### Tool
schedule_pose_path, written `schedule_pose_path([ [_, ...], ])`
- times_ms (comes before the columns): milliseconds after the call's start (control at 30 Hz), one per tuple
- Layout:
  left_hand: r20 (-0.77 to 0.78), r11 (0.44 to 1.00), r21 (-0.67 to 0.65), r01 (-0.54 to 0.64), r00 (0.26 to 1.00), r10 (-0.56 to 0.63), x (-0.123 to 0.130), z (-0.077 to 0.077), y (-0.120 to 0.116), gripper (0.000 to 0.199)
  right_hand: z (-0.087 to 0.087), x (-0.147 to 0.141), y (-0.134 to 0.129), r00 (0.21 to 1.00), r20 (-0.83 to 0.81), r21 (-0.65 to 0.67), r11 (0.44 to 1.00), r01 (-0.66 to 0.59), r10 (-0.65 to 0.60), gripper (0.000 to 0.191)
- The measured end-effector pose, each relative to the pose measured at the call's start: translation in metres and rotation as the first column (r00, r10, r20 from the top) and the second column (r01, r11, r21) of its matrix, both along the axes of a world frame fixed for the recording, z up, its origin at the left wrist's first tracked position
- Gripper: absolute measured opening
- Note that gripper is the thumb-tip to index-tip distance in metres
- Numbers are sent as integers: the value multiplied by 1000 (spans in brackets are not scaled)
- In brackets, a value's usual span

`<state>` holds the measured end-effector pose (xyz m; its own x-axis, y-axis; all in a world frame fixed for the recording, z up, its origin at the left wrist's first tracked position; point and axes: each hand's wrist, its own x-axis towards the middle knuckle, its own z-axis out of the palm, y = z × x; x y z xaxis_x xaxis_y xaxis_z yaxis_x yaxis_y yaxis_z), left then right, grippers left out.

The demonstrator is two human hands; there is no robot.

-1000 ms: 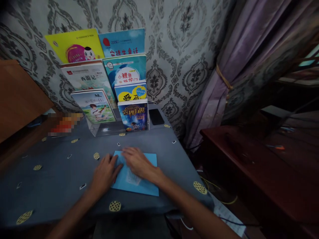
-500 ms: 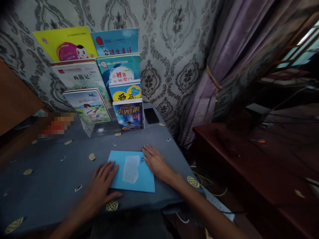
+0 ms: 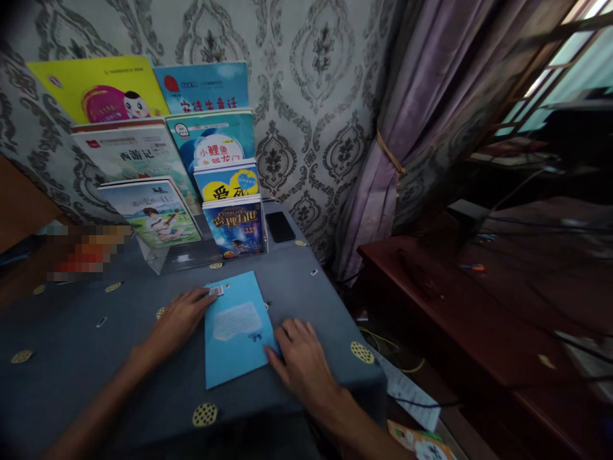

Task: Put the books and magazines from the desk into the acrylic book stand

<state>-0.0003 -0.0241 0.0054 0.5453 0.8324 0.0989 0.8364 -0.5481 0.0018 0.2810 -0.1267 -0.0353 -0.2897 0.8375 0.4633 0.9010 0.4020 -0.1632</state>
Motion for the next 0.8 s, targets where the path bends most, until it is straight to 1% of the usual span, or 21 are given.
schedule_pose_path([
  [33,11,1000,-13,2,1000,-2,5,2,2,39,2,-4,2,1000,-15,-8,1000,-13,13,16],
  [100,32,1000,-19,7,999,-6,17,2,4,33,11,-13,15,999,-47,-37,999,-20,18,18],
  [167,51,1000,6,0,999,-1,27,-3,4,32,22,-26,36,997,-81,-83,996,-25,18,21],
  [200,63,1000,28,-4,998,2,31,-8,3,32,27,-34,48,993,-100,-109,991,-78,67,22],
  [233,77,999,54,-8,997,4,33,-14,3,33,31,-42,60,981,-129,-132,978,-163,146,21],
  [267,95,997,78,-13,995,6,34,-21,2,35,33,-51,72,959,-159,-146,955,-260,237,23],
  [300,117,995,102,-20,993,8,34,-28,2,37,33,-59,83,937,-186,-156,932,-327,297,29],
  [367,167,990,139,-23,986,-1,31,-40,2,39,28,-69,102,904,-218,-208,888,-411,367,40],
  [400,192,988,152,-20,981,-10,30,-44,2,40,24,-71,110,900,-229,-235,876,-421,371,44],
  [467,230,986,166,-10,973,-29,26,-50,2,40,13,-66,122,909,-244,-270,876,-399,339,50],
  [567,266,989,150,3,963,-43,23,-53,3,42,3,-48,129,940,-242,-303,902,-308,240,50],
  [667,297,994,108,30,953,-61,21,-55,11,42,3,-33,128,961,-218,-311,921,-234,171,47],
  [733,292,995,69,69,952,-86,19,-54,22,42,6,-30,126,969,-213,-290,938,-187,127,41],
  [800,246,993,19,113,962,-114,18,-50,37,43,8,-29,125,970,-226,-270,951,-149,87,35],
])
